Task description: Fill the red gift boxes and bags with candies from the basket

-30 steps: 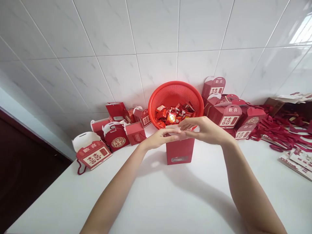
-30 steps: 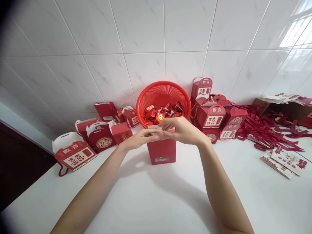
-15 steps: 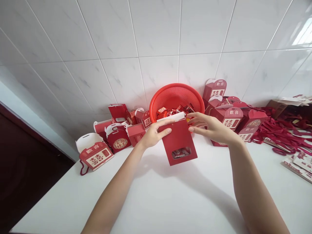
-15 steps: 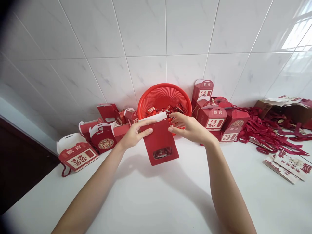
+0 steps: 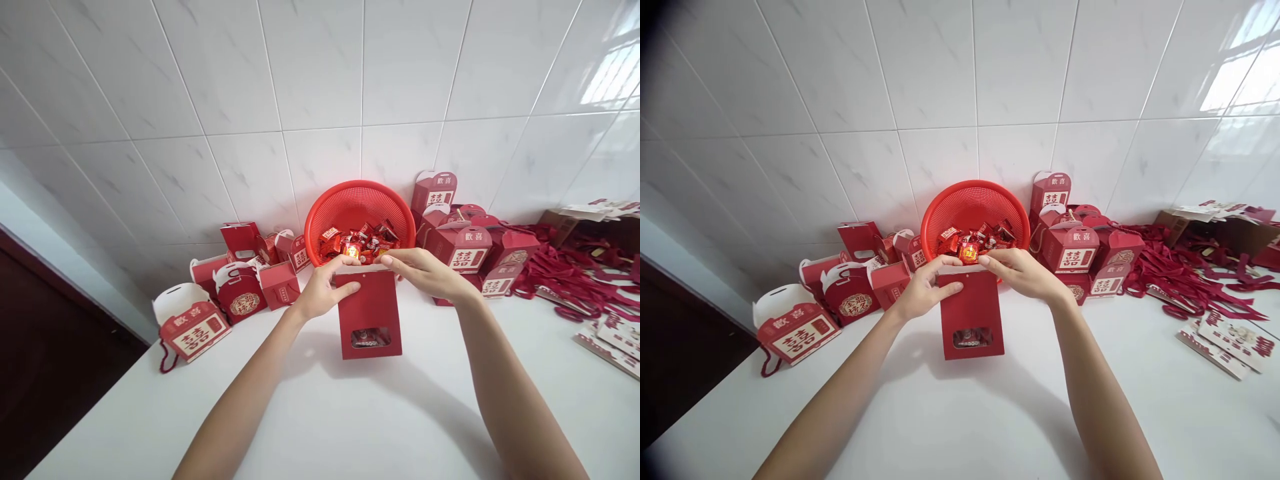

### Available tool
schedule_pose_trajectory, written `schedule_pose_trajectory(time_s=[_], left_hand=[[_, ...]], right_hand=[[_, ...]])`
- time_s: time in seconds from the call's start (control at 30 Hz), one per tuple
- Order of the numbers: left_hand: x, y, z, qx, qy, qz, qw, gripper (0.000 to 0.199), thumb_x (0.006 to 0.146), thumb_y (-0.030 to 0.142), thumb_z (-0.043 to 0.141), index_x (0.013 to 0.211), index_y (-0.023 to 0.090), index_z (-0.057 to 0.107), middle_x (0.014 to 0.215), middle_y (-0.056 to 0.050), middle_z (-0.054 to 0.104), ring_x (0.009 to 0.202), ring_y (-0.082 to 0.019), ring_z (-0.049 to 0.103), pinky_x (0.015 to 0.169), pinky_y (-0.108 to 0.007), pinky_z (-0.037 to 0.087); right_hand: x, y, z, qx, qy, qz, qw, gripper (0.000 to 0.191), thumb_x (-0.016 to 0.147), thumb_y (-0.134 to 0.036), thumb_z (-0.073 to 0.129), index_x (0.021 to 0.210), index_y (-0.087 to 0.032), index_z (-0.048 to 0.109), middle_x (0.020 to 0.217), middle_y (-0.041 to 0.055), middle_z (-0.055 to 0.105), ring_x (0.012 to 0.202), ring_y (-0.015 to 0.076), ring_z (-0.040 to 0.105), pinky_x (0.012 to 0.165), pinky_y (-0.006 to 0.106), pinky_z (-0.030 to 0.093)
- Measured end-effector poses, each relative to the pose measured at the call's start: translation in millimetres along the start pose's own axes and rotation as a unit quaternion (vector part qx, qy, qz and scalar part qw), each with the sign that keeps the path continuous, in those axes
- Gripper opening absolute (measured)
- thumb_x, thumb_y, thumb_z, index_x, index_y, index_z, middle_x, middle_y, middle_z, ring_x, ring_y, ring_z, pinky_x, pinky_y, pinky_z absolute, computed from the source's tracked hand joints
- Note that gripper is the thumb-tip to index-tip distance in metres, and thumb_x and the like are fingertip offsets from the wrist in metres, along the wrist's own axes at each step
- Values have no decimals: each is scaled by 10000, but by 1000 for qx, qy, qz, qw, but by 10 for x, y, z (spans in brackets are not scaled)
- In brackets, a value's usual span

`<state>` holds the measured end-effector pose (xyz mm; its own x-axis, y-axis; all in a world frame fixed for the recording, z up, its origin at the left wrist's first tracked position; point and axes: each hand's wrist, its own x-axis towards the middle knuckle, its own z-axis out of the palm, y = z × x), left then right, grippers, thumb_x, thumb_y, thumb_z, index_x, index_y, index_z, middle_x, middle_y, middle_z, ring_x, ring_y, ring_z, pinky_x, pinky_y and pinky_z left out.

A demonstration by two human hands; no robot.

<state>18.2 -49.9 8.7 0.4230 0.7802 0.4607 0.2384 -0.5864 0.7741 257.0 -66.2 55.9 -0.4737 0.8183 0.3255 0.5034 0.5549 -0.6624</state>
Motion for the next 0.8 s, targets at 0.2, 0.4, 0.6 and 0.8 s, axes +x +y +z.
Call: schedule_pose_trajectory(time_s=[0.2, 0.4, 0.6, 0.8], left_hand=[[22, -176, 150, -20, -13, 8, 1000, 221, 831, 390, 686, 903, 181, 709, 967, -65, 729, 946, -219, 660, 868, -338, 523], [31, -292, 151, 26, -22, 19, 999, 239, 787, 418, 718, 791, 179, 731, 898, -69, 699, 854, -205, 633, 803, -325, 507], [4, -300, 247, -15, 31, -11, 999, 253, 788, 430, 698, 734, 185, 734, 858, -65, 691, 826, -203, 605, 754, -319, 490], [-5, -314, 283, -122, -44, -50, 990, 250, 711, 429, 690, 742, 192, 764, 895, -75, 710, 921, -254, 607, 897, -399, 475]], right_hand=[[72, 137, 93, -69, -72, -6, 995, 304, 911, -423, 524, 888, -195, 724, 745, 16, 666, 652, 154, 537, 578, 262, 403], [114, 161, 175, -110, -71, 49, 990, 156, 845, -262, 531, 779, -192, 653, 656, -10, 575, 596, 136, 474, 543, 243, 334], [136, 238, 187, -109, -64, 19, 992, 157, 839, -263, 582, 710, -179, 610, 658, -14, 572, 619, 128, 477, 580, 245, 340], [-259, 317, 171, 28, 7, 17, 999, 354, 876, -496, 574, 849, -161, 685, 791, 37, 690, 719, 175, 599, 628, 276, 473]])
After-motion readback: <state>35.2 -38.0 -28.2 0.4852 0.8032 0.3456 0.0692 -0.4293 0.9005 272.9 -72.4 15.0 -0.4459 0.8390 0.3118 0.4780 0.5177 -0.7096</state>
